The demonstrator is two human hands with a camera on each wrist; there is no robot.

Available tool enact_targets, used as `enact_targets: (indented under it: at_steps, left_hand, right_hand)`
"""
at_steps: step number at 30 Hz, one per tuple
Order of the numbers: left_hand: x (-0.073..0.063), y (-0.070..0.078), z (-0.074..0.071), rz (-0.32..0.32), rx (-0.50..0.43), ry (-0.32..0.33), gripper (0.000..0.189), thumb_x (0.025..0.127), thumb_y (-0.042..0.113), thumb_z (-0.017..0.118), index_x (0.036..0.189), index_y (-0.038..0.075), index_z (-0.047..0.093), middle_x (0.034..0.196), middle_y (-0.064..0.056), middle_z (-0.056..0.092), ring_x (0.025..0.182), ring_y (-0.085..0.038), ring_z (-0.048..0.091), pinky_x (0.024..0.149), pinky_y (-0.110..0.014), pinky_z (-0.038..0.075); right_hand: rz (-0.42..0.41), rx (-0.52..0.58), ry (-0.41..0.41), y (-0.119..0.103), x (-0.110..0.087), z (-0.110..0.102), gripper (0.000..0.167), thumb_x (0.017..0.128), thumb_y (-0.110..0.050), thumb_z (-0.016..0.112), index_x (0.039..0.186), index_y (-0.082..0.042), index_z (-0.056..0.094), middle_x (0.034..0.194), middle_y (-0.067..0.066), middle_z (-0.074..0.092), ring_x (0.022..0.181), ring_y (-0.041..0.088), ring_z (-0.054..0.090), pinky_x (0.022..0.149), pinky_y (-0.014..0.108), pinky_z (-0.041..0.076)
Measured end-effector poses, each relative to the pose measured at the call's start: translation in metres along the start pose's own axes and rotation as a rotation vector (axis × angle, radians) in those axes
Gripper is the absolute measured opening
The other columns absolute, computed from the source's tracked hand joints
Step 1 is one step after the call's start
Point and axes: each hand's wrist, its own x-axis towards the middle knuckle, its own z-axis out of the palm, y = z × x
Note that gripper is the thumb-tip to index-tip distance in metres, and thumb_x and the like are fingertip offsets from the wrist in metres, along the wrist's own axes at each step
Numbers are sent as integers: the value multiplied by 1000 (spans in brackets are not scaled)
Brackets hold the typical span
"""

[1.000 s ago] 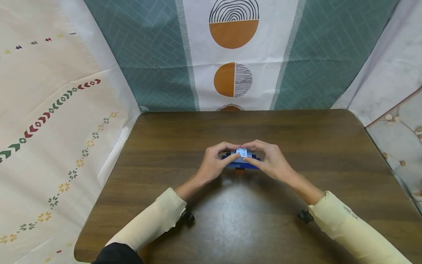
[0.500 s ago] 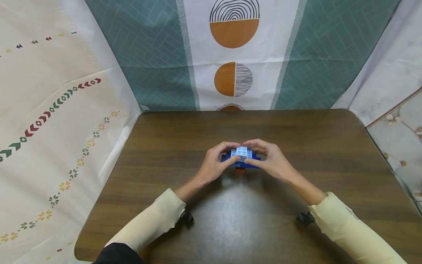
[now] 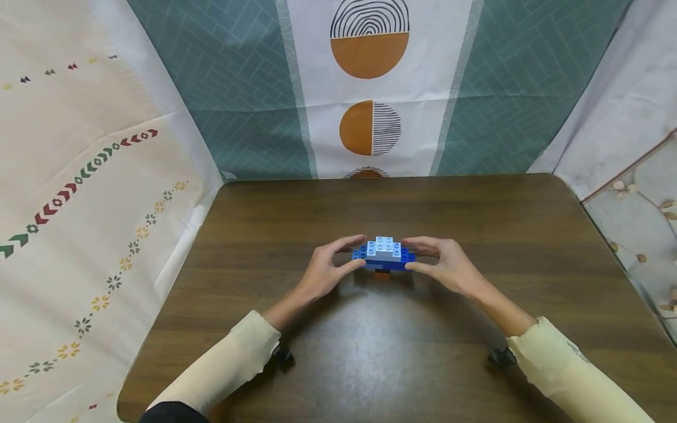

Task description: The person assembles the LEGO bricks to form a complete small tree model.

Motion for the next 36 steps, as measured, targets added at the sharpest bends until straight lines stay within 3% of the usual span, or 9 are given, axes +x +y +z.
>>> enact_targets:
  at_steps: [8, 28, 36]
  left_hand:
    - [-9, -9, -4, -15, 27, 4, 48, 97, 20, 82, 143, 16, 67, 140, 2, 69, 124, -14, 66, 104, -40, 55]
    - [-20, -16, -3, -54, 46, 34, 42, 98, 19, 79, 139, 15, 70, 134, -3, 73, 116, -19, 71, 96, -48, 59]
    - [-21, -16, -1, -52, 45, 48, 42, 97, 20, 80, 138, 15, 71, 134, -3, 73, 118, -20, 72, 97, -47, 59]
  right_hand:
    - [-8, -14, 11, 6, -4, 1, 48, 93, -9, 84, 139, -5, 68, 139, 17, 68, 122, 39, 68, 103, 59, 52]
    - [15, -21, 34, 18, -10, 0, 40, 94, -12, 84, 132, -8, 73, 133, 15, 71, 118, 37, 71, 101, 60, 54]
    - [22, -35, 67, 18, -11, 1, 39, 95, -11, 83, 132, -6, 73, 131, 14, 73, 115, 32, 73, 97, 51, 57]
